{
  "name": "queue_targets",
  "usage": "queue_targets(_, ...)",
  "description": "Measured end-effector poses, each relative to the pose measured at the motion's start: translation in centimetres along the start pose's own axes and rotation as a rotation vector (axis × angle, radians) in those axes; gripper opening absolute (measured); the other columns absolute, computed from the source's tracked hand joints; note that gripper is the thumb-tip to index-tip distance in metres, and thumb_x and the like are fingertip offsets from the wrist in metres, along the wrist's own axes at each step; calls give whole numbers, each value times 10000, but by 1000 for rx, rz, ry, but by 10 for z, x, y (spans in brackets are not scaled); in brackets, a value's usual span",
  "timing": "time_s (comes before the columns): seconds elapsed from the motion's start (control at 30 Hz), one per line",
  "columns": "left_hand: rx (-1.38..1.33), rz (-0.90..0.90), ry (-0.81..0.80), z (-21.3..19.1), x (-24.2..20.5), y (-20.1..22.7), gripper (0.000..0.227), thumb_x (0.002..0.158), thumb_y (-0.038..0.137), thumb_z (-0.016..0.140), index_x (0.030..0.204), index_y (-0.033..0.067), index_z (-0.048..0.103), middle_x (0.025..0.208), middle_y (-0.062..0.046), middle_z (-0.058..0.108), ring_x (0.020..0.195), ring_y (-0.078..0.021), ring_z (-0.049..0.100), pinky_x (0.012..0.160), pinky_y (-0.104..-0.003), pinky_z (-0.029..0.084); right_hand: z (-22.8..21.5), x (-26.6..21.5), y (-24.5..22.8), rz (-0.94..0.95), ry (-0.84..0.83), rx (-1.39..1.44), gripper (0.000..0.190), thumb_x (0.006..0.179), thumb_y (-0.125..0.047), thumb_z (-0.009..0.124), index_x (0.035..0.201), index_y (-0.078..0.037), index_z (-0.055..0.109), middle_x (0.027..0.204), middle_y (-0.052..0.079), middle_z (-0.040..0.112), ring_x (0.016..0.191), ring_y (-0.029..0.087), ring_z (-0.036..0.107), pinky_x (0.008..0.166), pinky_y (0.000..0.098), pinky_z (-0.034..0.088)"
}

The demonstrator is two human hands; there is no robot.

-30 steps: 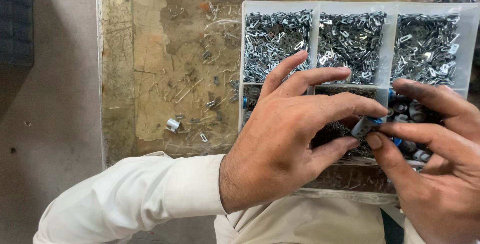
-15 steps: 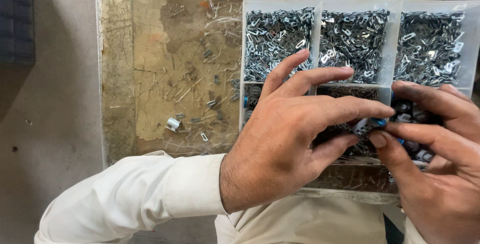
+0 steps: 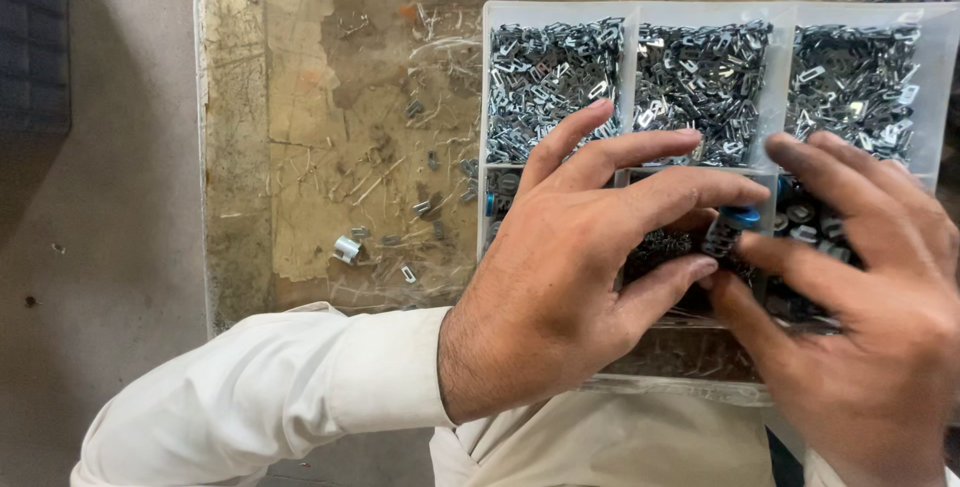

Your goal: The person repeatedly picks small metal clips from a compartmentalized tray and attaches them to a cylindrical blue-and-white component. The person handles the component and clips by hand, repeatedly adding clips in a one-at-a-time manner. The workspace is a cluttered table with multiple compartments of hardware.

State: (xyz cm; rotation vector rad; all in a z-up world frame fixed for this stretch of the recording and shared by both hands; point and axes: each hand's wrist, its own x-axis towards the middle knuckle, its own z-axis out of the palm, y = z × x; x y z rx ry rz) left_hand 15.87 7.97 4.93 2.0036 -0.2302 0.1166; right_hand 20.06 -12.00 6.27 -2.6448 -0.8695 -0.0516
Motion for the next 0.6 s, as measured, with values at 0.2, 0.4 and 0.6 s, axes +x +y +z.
queue_targets(0.2,24,5,-9,0,0,0,445,948,157,728,1361,190,566,1075,-3,777,1479,-261,478,1343,-528,158,3,-10,11,53,3,111,223,823,-111,855,1020,-49,770,1428,154,652,1443,296,570,1220,423,446)
queue_targets(0.4,25,5,-21,-1,1,0,443,935,200,753,1346,193,588,1036,4,773,1469,-257,491,1342,-530,154,11,-35,24,216,75,428,198,1072,-223,790,1078,-39,716,1454,144,585,1308,185,580,1042,252,478)
queue_targets(0.6,13,9,-28,-1,0,0,434,913,228,766,1320,175,624,1042,1,766,1449,-257,504,1346,-534,146,14,-40,29,283,86,437,203,1065,-228,776,1058,-34,717,1487,147,597,1032,96,627,722,154,448)
